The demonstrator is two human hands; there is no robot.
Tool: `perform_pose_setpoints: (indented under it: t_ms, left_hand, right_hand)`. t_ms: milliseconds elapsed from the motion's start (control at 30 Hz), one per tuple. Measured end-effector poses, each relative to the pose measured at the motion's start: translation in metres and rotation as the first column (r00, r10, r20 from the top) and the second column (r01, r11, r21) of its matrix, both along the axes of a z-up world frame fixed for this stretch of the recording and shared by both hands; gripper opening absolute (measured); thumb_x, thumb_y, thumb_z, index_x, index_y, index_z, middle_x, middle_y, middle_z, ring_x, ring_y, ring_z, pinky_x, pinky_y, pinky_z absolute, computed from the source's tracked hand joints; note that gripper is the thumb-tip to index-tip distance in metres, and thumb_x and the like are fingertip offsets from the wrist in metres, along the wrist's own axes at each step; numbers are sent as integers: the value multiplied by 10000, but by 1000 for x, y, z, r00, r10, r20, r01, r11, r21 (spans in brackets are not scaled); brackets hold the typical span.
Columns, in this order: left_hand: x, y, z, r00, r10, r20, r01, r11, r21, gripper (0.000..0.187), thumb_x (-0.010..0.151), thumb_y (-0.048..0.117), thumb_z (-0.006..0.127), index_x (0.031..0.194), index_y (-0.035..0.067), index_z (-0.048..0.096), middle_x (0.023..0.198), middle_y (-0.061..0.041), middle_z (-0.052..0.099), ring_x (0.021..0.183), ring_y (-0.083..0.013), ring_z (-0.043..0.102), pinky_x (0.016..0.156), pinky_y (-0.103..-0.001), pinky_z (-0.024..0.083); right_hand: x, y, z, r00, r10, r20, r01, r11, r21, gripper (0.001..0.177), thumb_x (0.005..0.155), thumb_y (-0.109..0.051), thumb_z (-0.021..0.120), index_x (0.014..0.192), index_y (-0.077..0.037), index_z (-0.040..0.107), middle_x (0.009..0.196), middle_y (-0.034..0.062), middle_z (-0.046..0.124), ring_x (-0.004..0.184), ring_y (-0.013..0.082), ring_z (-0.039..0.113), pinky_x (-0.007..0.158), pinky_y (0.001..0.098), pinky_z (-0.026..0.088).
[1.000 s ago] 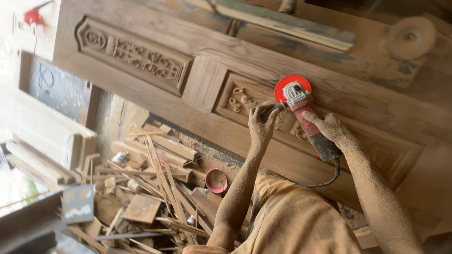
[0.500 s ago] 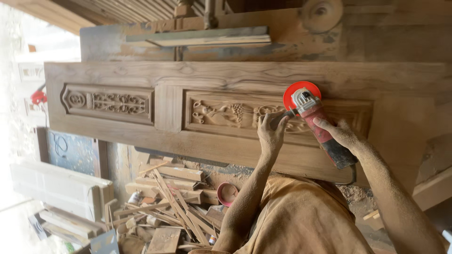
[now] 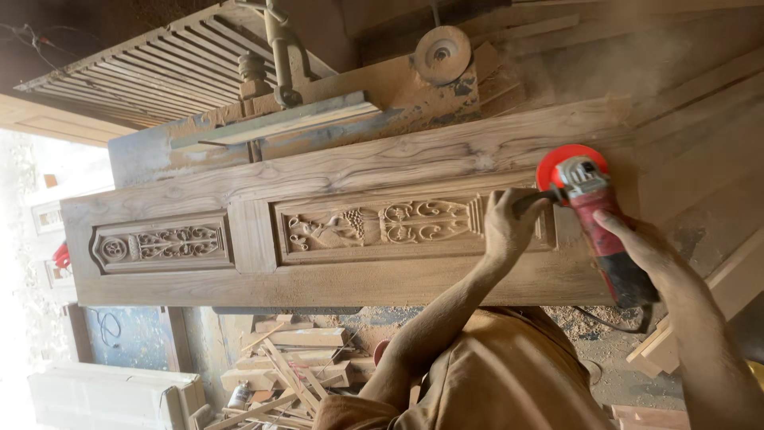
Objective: The person uses a handheld electric sander to smooth the surface of a large, carved wooden panel. They move the sander across the flat areas and around the intricate carvings, generating wood dust. The person briefly pauses to wipe the surface with their hand before resuming sanding.
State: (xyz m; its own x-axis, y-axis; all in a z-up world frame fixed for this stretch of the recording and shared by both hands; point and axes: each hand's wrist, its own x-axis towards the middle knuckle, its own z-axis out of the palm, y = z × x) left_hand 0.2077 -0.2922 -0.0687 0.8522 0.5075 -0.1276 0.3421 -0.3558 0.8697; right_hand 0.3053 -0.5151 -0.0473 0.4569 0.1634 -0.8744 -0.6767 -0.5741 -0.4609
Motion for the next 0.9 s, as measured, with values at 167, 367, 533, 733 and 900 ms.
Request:
perform_pose_setpoints:
  t_ms: [167,367,533,733,900]
  left_hand:
    - [35,-33,1,987,-110,121,127,982,-138,331,944,394,750,1104,105,757,1058,-103,757,956,-174,731,865,-328,618]
    - [82,-34,-38,940,-257,225,254,966,42,392,908,509,711,1165,213,733,1050,-37,705,902,-128,687,774,-256,657]
    - [76,20,-46,943,-254,213,256,966,19,383,871,491,735,1120,201,745,1064,-50,696,933,-134,710,783,-275,663]
    - [16,102,-17,976,-204,79,201,979,34,386,845,455,757,1094,160,754,1100,-78,678,883,-158,661,721,-319,643]
    - [-40,169,9,987,-161,9,161,986,32,330,898,391,775,1097,130,750,1050,-51,718,923,-163,674,762,-312,635]
  right_hand:
    - [4,-84,-75,984,-165,65,147,965,217,593,1048,-605,654,1207,-34,632,955,98,645,726,227,601,626,386,495]
    - [5,-87,-89,985,-169,30,150,932,330,674,1122,-634,473,1300,10,561,1057,235,683,818,361,704,732,482,577]
    - [-25,-6,-48,925,-378,33,354,891,286,607,1088,-569,550,1375,-35,528,1010,212,681,778,354,682,717,507,580]
    - [-60,89,-10,950,-304,-75,310,875,372,580,1031,-538,577,1223,10,582,900,191,681,699,311,690,651,464,590]
    - [-98,156,2,976,-190,-108,219,854,473,597,981,-549,581,1187,11,596,829,178,663,657,292,683,610,451,601]
